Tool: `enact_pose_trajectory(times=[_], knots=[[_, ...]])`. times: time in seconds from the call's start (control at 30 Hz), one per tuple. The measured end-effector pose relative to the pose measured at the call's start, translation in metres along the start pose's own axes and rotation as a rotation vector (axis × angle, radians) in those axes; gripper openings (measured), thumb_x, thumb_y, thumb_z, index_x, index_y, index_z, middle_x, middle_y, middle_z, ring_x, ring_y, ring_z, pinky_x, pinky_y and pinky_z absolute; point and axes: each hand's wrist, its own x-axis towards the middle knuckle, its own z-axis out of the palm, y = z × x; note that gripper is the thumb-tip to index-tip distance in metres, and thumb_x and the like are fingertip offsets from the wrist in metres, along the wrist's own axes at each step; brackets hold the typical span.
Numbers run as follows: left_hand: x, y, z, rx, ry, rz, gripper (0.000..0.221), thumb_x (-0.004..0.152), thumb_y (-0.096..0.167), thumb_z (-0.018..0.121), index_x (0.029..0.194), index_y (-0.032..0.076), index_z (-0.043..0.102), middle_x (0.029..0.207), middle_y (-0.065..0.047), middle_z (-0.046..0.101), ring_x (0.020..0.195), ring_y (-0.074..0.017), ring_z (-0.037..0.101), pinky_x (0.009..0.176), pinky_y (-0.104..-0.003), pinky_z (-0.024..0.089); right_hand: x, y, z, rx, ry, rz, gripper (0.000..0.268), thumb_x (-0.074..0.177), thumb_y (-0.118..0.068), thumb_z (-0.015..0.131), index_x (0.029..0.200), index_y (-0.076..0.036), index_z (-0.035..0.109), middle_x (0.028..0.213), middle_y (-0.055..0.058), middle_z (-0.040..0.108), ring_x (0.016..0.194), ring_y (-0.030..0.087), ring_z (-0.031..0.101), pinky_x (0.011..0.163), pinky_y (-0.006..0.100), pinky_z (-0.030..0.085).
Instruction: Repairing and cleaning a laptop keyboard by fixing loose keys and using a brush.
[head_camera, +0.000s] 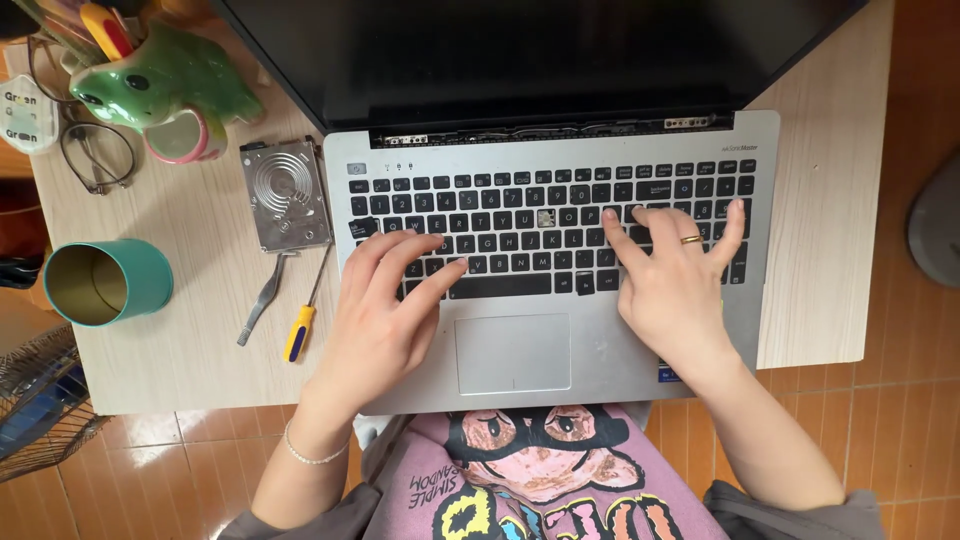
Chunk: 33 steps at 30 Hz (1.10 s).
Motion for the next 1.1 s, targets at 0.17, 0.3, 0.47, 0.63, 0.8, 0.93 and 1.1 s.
enact_pose_trajectory(times=[0.17, 0.3, 0.47, 0.63, 0.8, 0.93, 1.1], knots=[[-0.005, 0.0, -0.001, -0.029, 0.018, -0.029, 0.049, 0.078, -0.002, 0.069, 0.125, 0.012, 0.068, 0.136, -0.012, 0.057, 0.129, -0.0375, 0.05, 0.11, -0.05, 0.042, 0.004, 0.003, 0.001, 0.216, 0.06, 0.103, 0.051, 0.085, 0.002, 0.061, 0.126, -0.024, 0.076, 0.118, 0.006, 0.06, 0.124, 0.028, 0.055, 0.126, 0.069, 0.005], [-0.009, -0.001, -0.003, -0.042, 0.05, -0.048, 0.045, 0.08, -0.002, 0.068, 0.124, 0.011, 0.069, 0.136, -0.011, 0.058, 0.129, -0.0375, 0.051, 0.11, -0.049, 0.043, 0.003, -0.013, 0.009, 0.169, 0.133, 0.116, 0.044, 0.085, 0.0, 0.063, 0.121, -0.019, 0.079, 0.114, 0.005, 0.061, 0.122, 0.028, 0.055, 0.124, 0.069, 0.003], [-0.015, 0.003, -0.005, -0.037, 0.032, -0.035, 0.044, 0.081, -0.001, 0.069, 0.123, 0.011, 0.069, 0.133, -0.012, 0.059, 0.127, -0.0374, 0.052, 0.111, -0.052, 0.042, 0.003, -0.024, 0.021, -0.093, 0.128, 0.135, 0.04, 0.088, -0.001, 0.065, 0.126, -0.009, 0.077, 0.117, 0.007, 0.062, 0.122, 0.023, 0.056, 0.124, 0.061, 0.013], [-0.019, 0.005, -0.006, -0.049, 0.043, -0.018, 0.044, 0.078, -0.001, 0.068, 0.121, 0.01, 0.069, 0.129, -0.011, 0.061, 0.123, -0.0358, 0.055, 0.112, -0.057, 0.04, 0.004, -0.027, 0.018, 0.01, 0.155, 0.169, 0.04, 0.09, 0.0, 0.065, 0.126, -0.012, 0.077, 0.117, 0.007, 0.061, 0.123, 0.025, 0.055, 0.119, 0.059, 0.021], [-0.028, 0.006, -0.001, -0.106, 0.025, -0.005, 0.041, 0.08, 0.0, 0.069, 0.12, 0.01, 0.069, 0.125, -0.01, 0.062, 0.12, -0.0342, 0.057, 0.111, -0.056, 0.041, -0.005, -0.032, 0.02, 0.015, 0.183, 0.183, 0.049, 0.084, -0.002, 0.063, 0.131, -0.008, 0.075, 0.132, 0.01, 0.062, 0.127, 0.027, 0.054, 0.119, 0.065, 0.013], [-0.034, 0.005, -0.002, -0.086, 0.02, 0.005, 0.042, 0.078, 0.0, 0.069, 0.119, 0.009, 0.069, 0.123, -0.009, 0.063, 0.119, -0.0336, 0.058, 0.112, -0.058, 0.04, 0.005, -0.025, 0.021, 0.001, 0.176, 0.2, 0.044, 0.088, -0.001, 0.063, 0.13, -0.009, 0.075, 0.128, 0.007, 0.062, 0.129, 0.026, 0.055, 0.123, 0.066, 0.011], [-0.035, 0.011, -0.006, -0.123, 0.025, 0.009, 0.041, 0.082, 0.001, 0.069, 0.122, 0.01, 0.068, 0.123, -0.008, 0.063, 0.119, -0.0325, 0.057, 0.113, -0.056, 0.04, 0.0, -0.026, 0.018, -0.04, 0.138, 0.145, 0.041, 0.091, -0.004, 0.064, 0.13, -0.007, 0.075, 0.122, 0.008, 0.06, 0.128, 0.025, 0.055, 0.125, 0.07, 0.008]])
